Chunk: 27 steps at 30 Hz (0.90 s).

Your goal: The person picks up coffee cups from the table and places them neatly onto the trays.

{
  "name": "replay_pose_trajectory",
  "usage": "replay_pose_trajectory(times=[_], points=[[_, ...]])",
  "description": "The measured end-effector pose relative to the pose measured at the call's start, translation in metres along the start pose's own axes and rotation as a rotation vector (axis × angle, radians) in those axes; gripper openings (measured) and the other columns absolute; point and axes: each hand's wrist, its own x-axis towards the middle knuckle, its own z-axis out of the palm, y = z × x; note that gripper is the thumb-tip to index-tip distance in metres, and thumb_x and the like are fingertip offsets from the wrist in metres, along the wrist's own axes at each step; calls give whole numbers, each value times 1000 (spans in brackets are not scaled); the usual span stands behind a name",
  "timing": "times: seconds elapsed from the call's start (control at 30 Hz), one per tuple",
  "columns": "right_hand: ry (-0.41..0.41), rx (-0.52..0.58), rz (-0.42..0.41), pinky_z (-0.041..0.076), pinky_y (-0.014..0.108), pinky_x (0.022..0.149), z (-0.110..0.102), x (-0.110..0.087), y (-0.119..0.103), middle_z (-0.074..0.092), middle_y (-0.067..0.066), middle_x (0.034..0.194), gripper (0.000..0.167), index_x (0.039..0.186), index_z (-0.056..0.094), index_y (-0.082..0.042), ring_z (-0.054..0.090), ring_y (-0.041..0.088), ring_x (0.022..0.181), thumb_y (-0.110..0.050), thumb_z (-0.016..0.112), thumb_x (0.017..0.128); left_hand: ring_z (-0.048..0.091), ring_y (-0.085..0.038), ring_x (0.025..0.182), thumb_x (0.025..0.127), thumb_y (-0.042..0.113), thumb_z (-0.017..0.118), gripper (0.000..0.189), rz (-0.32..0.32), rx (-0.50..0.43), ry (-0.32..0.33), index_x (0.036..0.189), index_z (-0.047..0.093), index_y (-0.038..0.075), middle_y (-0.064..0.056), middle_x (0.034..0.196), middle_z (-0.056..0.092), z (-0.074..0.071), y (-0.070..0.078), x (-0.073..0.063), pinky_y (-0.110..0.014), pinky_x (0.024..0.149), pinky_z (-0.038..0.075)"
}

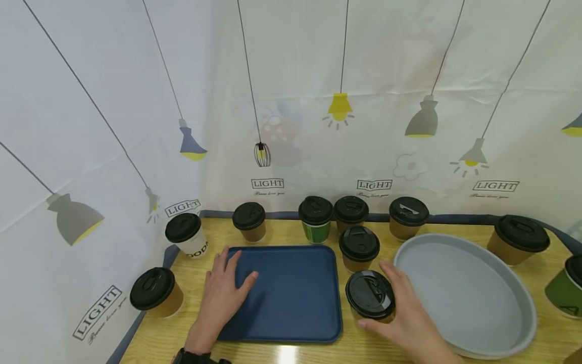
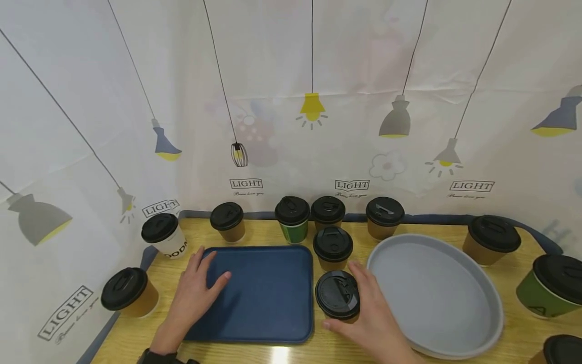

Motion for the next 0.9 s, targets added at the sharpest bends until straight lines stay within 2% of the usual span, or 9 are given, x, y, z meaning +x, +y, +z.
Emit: replay_pose_trajectory(times=[0.13,0.27,0.47,0.63,0.9], points=[[-6,-21,22,44,71,99,8,1,-1,29,30,157,120,161,25,-6,39,52,138,-43,96,71,20,-54,150,98,45,69,74,-5,8,4,153,47,1,-26,166,23,-1,-4,-2,-78,111,22],[4,-32,27,48,68,96,11,0,-2,35,28,152,115,160,26,-8,46,49,133,-42,95,74,21,-55,150,98,45,69,74,-9,10,8,153,47,1,-27,166,24,-2,-5,-3,-79,110,23],[40,-42,-16,53,62,92,14,0,-1,45,23,140,105,156,31,-7,56,42,123,-22,95,74,21,-54,150,98,45,70,73,-19,15,10,152,48,1,-27,166,24,-2,-6,-3,-78,111,23],[46,-54,-15,53,59,91,12,0,-5,46,24,138,102,154,33,-4,57,41,120,-11,93,72,22,-54,150,98,44,70,72,-14,18,9,151,49,0,-27,165,25,-1,-6,-3,-77,111,25],[73,-12,-32,51,59,93,8,10,-23,49,21,136,101,153,36,-6,56,37,120,-20,95,71,23,-54,149,97,42,71,71,7,12,1,150,50,-1,-29,164,27,3,-3,-3,-77,109,27]])
